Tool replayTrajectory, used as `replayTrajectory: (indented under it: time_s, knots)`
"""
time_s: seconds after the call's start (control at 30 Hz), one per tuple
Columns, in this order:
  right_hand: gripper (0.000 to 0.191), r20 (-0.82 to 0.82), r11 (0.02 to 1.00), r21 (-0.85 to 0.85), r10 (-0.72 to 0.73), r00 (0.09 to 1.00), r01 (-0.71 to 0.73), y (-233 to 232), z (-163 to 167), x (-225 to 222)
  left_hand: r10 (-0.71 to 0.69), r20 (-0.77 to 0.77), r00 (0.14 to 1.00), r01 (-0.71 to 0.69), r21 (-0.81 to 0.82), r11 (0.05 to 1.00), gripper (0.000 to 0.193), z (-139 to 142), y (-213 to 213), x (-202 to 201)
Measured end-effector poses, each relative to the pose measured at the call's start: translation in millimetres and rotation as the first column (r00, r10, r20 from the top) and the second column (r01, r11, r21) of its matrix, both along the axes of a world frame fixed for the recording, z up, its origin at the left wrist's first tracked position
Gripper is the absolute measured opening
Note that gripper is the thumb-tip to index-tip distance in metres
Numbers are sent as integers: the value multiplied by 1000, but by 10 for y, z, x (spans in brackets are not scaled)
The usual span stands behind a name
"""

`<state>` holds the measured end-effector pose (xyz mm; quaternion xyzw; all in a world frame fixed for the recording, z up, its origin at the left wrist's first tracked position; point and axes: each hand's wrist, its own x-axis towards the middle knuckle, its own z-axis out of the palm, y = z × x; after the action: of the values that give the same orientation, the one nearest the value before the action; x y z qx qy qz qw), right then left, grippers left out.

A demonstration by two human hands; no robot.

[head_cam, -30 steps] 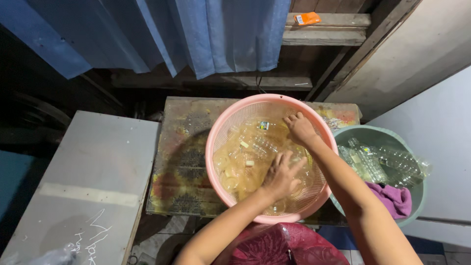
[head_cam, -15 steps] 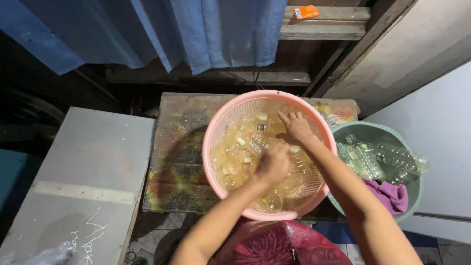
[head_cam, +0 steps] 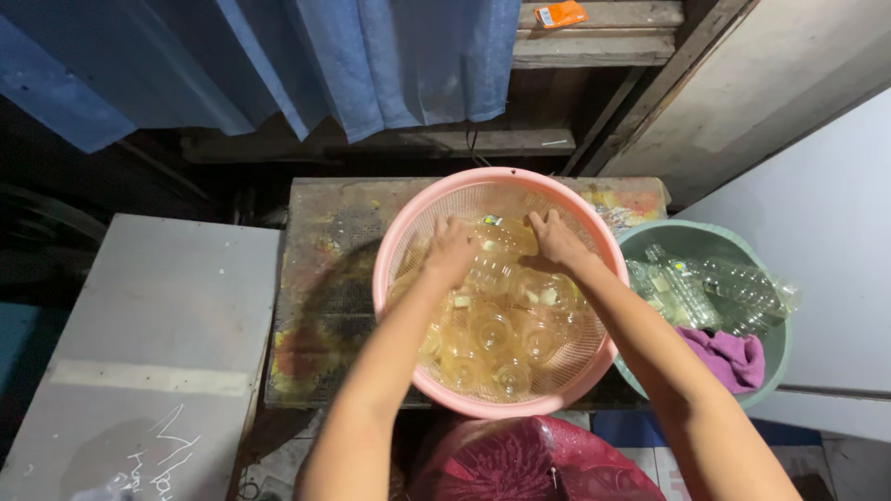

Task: The person washes clear plastic bottles one by one in a pink colander filled with soapy water, using a purple cloth to scrub each bottle. After rinsing, the bottles are placed into a green basin. The person occasionally pours water from the colander into a green bucket.

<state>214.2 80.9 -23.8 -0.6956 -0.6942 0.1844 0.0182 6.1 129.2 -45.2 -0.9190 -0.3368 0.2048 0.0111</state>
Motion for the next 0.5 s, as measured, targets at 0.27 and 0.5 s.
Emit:
replayTrajectory:
  time_s: [0.27,0.5]
  knots:
    - [73,370,989,136,4,929,-59,-60,348,185,309,559,770,-260,-167,951,97,433,321,-246]
    - [62,573,997,-34,78,816,-71,23,270,-198,187,189,964,-202,61,978,62,146,277,-116]
